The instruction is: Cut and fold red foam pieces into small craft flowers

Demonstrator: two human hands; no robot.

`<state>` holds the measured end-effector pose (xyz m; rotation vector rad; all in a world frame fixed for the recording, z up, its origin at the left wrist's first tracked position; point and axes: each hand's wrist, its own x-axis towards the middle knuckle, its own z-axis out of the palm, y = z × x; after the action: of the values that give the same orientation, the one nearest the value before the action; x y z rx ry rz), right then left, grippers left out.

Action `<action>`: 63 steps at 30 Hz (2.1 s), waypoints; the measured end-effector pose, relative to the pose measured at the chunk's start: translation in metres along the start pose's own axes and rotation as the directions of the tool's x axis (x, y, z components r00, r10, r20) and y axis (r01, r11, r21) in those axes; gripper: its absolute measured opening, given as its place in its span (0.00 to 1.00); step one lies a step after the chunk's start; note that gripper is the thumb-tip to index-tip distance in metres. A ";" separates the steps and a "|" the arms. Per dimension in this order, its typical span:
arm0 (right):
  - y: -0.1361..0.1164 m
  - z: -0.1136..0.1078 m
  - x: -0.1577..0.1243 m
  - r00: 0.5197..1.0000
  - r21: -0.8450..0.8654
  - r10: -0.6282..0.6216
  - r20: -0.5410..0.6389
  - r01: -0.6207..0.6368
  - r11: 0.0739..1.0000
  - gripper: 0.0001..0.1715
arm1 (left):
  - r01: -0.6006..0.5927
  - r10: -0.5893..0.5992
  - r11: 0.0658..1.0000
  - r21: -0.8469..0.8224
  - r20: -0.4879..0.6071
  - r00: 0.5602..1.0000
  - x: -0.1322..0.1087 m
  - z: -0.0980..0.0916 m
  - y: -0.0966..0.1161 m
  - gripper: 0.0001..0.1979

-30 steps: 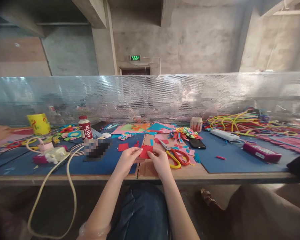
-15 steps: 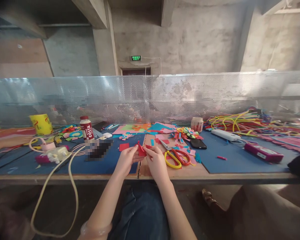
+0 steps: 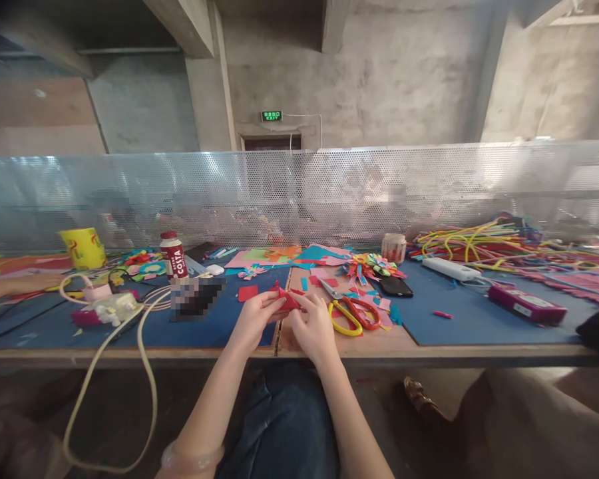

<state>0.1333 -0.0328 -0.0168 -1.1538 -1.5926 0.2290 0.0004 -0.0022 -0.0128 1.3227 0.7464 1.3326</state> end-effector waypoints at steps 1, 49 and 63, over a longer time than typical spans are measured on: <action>0.000 -0.002 0.001 0.998 0.082 0.059 -0.003 -0.059 0.995 0.20 | -0.003 0.003 1.000 0.011 -0.005 1.000 0.000 0.000 0.000 0.15; 0.013 -0.005 0.006 0.965 0.445 0.239 0.105 -0.260 0.857 0.15 | 0.038 -0.037 0.997 0.071 -0.019 0.999 -0.002 0.003 0.003 0.14; 0.017 -0.002 0.007 0.967 0.442 0.242 0.085 -0.254 0.860 0.15 | 0.032 -0.032 0.996 0.085 0.002 0.999 -0.001 0.001 0.002 0.14</action>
<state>0.1447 -0.0203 -0.0228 -0.9843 -1.3122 0.7488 0.0012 -0.0037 -0.0113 1.3741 0.8266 1.2848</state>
